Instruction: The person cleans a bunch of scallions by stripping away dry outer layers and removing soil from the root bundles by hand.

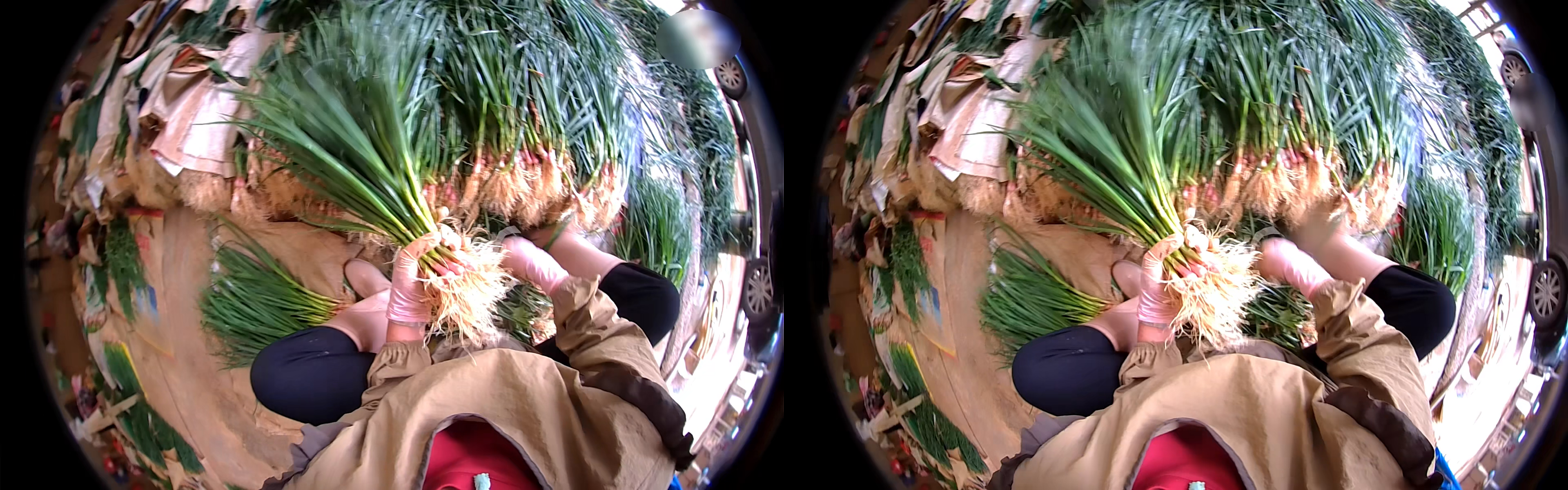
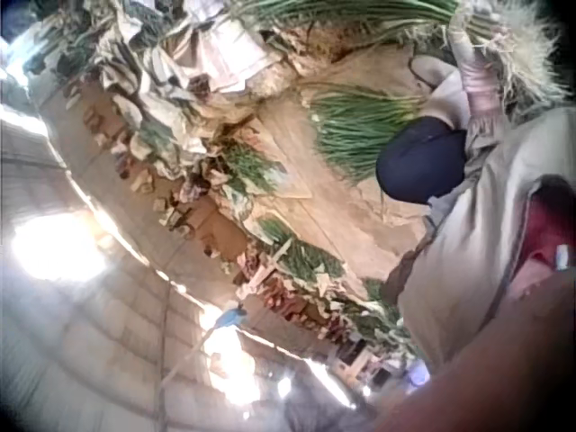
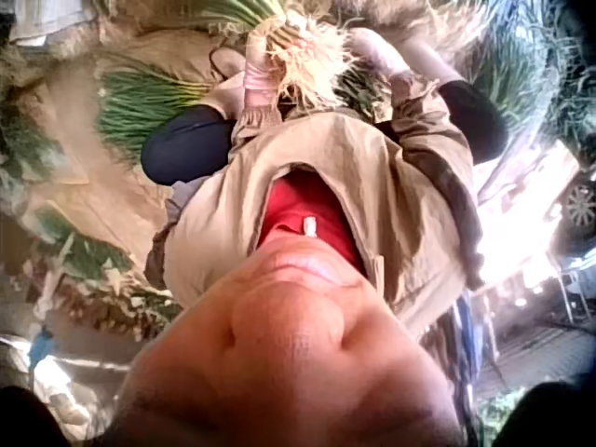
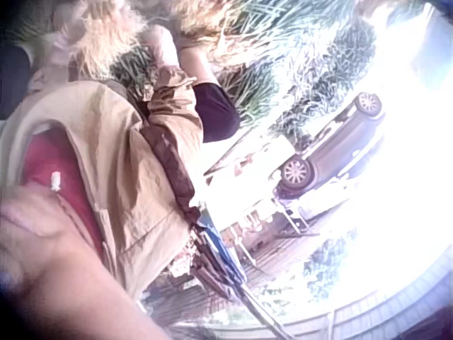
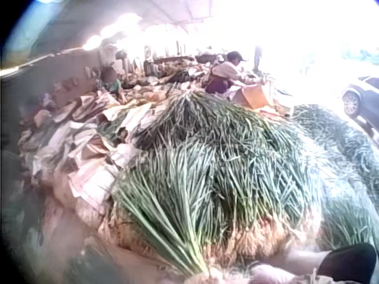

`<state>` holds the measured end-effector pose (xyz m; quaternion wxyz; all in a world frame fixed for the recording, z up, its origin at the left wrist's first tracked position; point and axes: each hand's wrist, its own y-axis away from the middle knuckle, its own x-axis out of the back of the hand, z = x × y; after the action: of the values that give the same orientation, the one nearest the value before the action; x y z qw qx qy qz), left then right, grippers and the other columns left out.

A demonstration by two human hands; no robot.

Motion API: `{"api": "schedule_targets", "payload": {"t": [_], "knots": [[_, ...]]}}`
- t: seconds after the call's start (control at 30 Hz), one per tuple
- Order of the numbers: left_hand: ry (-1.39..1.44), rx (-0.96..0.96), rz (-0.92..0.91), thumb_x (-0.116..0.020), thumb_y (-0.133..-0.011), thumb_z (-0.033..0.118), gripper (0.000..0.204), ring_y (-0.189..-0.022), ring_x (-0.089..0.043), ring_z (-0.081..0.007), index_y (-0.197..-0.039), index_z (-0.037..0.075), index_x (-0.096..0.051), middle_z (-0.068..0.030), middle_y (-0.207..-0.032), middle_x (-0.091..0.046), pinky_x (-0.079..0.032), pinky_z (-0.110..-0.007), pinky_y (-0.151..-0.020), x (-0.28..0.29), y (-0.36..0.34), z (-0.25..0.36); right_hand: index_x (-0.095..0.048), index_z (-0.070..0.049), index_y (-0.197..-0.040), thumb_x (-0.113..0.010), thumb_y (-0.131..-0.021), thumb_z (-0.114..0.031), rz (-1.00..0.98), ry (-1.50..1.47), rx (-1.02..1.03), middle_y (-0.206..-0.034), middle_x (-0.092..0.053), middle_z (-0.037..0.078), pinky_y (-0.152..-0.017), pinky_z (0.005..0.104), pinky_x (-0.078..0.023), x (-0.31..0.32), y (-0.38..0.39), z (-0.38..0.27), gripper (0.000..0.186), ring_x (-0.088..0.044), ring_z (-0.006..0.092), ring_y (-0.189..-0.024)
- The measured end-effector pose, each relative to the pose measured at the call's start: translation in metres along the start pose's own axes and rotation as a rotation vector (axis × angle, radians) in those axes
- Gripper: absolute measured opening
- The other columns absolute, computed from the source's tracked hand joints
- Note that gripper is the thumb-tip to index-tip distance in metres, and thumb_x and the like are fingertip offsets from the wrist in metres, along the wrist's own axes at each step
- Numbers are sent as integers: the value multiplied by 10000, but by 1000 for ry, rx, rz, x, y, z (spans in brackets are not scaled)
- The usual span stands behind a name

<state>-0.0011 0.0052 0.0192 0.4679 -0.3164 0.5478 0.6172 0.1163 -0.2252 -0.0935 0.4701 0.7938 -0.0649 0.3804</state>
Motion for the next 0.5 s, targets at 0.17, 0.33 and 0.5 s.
{"api": "schedule_targets", "payload": {"t": [0.17,0.33,0.5], "knots": [[-13,66,-5,-598,-888,92,279,-789,-620,-242,-1145,23,-513,-113,-802,-591,-555,-336,-657,7,-17,-20,-660,-59,-832,-632,-903,-352,1015,-122,-182,-708,-652,113,-630,398,-525,120,-43,-19,303,-645,274,-654],[-150,33,254,-617,-888,95,166,-696,-655,-231,-1030,22,-569,-97,-768,-612,-572,-313,-556,-1,-21,-16,-707,-57,-968,-671,-870,-425,543,-798,-382,-846,-706,100,-765,371,-534,152,-54,-28,383,-674,213,-781],[-392,166,354,-618,-903,168,240,-556,-668,-274,-1083,11,-604,-183,-757,-661,-535,-298,-420,24,-21,-19,-677,13,-978,-712,-828,-412,293,-778,-95,-832,-690,138,-721,332,-518,91,12,-93,452,-664,220,-770]]}}
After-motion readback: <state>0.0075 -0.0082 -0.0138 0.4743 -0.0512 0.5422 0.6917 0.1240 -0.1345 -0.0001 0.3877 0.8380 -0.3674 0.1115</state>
